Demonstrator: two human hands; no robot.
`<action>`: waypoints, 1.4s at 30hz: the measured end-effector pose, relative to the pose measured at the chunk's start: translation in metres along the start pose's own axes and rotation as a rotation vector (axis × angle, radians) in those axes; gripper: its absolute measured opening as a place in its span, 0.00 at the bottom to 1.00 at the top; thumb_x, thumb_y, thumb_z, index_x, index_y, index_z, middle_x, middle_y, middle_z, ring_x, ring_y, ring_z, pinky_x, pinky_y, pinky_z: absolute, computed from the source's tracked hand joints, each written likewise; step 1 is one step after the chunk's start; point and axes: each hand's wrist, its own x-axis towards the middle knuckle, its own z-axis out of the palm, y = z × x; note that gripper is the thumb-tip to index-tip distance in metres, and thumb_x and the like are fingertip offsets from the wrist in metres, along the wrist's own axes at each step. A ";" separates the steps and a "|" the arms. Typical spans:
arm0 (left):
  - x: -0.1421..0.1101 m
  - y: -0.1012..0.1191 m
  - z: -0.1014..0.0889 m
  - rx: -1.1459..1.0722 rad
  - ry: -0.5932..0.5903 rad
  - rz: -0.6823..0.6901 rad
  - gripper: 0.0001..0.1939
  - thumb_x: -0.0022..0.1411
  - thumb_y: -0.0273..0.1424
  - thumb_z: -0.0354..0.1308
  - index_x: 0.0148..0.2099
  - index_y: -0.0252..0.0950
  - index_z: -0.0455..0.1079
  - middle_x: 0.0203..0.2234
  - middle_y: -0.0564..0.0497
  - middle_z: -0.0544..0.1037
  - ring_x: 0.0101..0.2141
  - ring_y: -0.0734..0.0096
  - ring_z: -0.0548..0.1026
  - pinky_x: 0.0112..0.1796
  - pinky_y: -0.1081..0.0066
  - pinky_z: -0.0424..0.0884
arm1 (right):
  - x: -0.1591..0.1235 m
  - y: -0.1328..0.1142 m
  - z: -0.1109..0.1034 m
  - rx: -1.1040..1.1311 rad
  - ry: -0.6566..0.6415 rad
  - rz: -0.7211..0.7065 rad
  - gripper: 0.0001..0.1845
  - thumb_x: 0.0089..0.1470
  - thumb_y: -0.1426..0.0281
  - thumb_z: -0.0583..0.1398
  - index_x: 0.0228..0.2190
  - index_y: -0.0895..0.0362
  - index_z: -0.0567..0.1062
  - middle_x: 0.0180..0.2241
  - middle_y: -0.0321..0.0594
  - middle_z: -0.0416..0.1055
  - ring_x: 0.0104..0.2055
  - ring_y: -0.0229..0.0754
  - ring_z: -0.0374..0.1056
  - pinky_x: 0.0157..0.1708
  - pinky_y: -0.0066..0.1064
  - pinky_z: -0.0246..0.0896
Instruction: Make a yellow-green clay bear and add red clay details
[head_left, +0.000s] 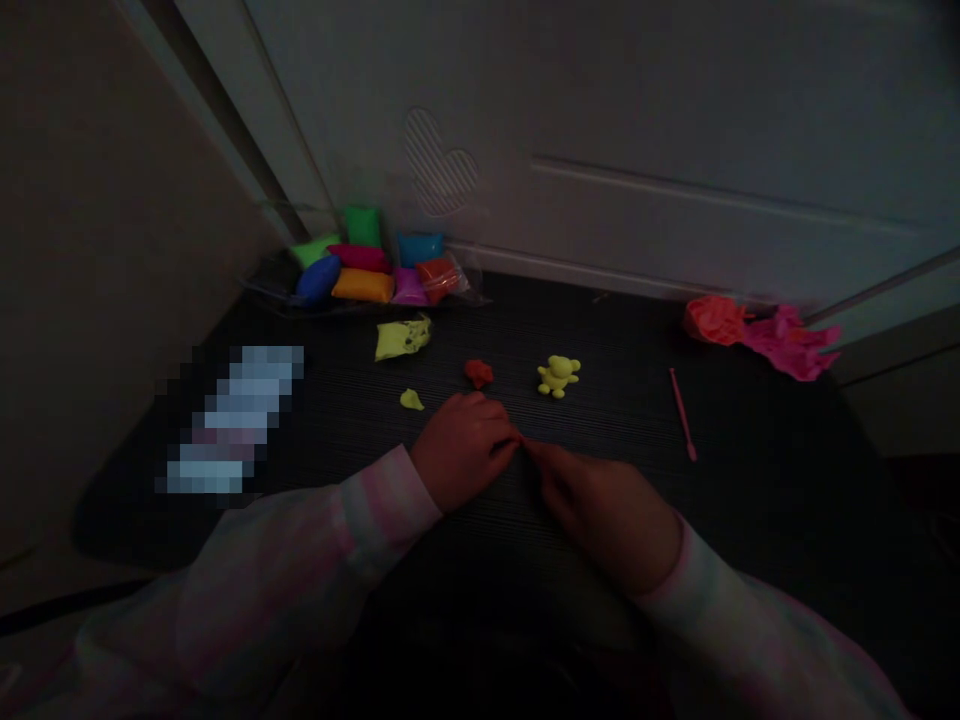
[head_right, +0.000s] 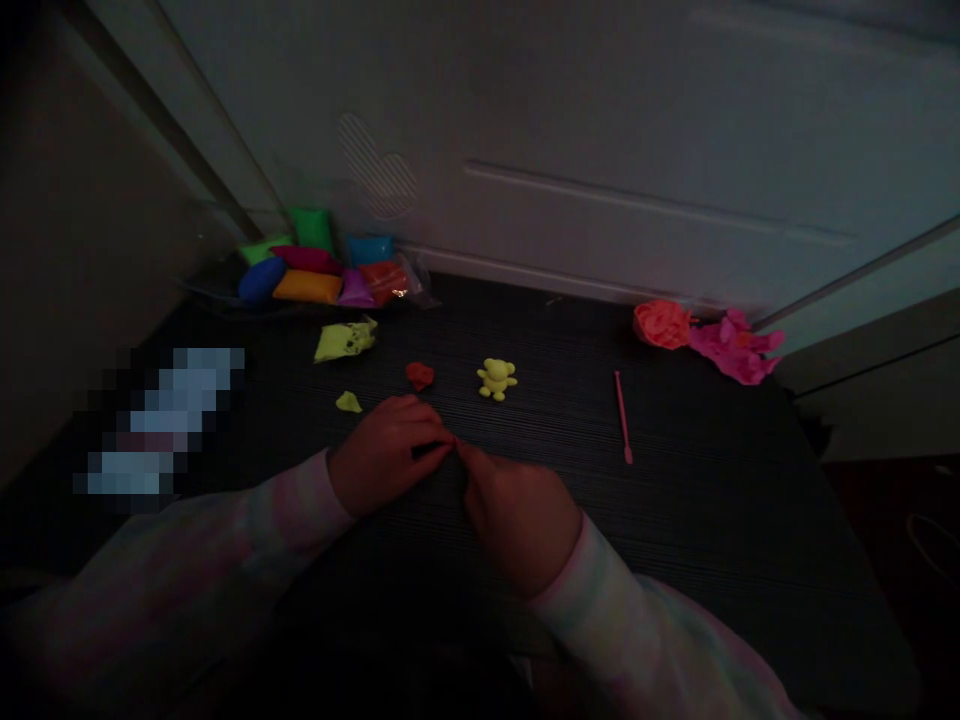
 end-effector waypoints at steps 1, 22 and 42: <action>0.000 0.000 0.000 0.001 -0.004 0.001 0.09 0.55 0.31 0.48 0.33 0.37 0.70 0.29 0.52 0.72 0.33 0.71 0.66 0.35 0.68 0.60 | 0.001 -0.002 -0.001 -0.017 -0.007 0.007 0.19 0.51 0.74 0.48 0.45 0.56 0.65 0.32 0.40 0.74 0.30 0.40 0.70 0.29 0.30 0.63; 0.003 -0.005 -0.010 -0.037 0.055 -0.054 0.09 0.54 0.30 0.49 0.32 0.36 0.70 0.29 0.51 0.73 0.34 0.70 0.66 0.37 0.67 0.61 | -0.001 0.018 -0.019 0.302 0.099 0.041 0.19 0.51 0.68 0.50 0.47 0.54 0.62 0.22 0.31 0.70 0.20 0.32 0.65 0.20 0.23 0.58; 0.006 0.004 -0.024 -1.229 -0.166 -0.353 0.02 0.47 0.27 0.57 0.27 0.33 0.69 0.26 0.57 0.72 0.29 0.81 0.69 0.36 0.76 0.64 | -0.003 0.008 -0.003 0.150 0.612 -0.336 0.11 0.47 0.72 0.58 0.36 0.58 0.69 0.31 0.41 0.70 0.35 0.39 0.65 0.33 0.33 0.62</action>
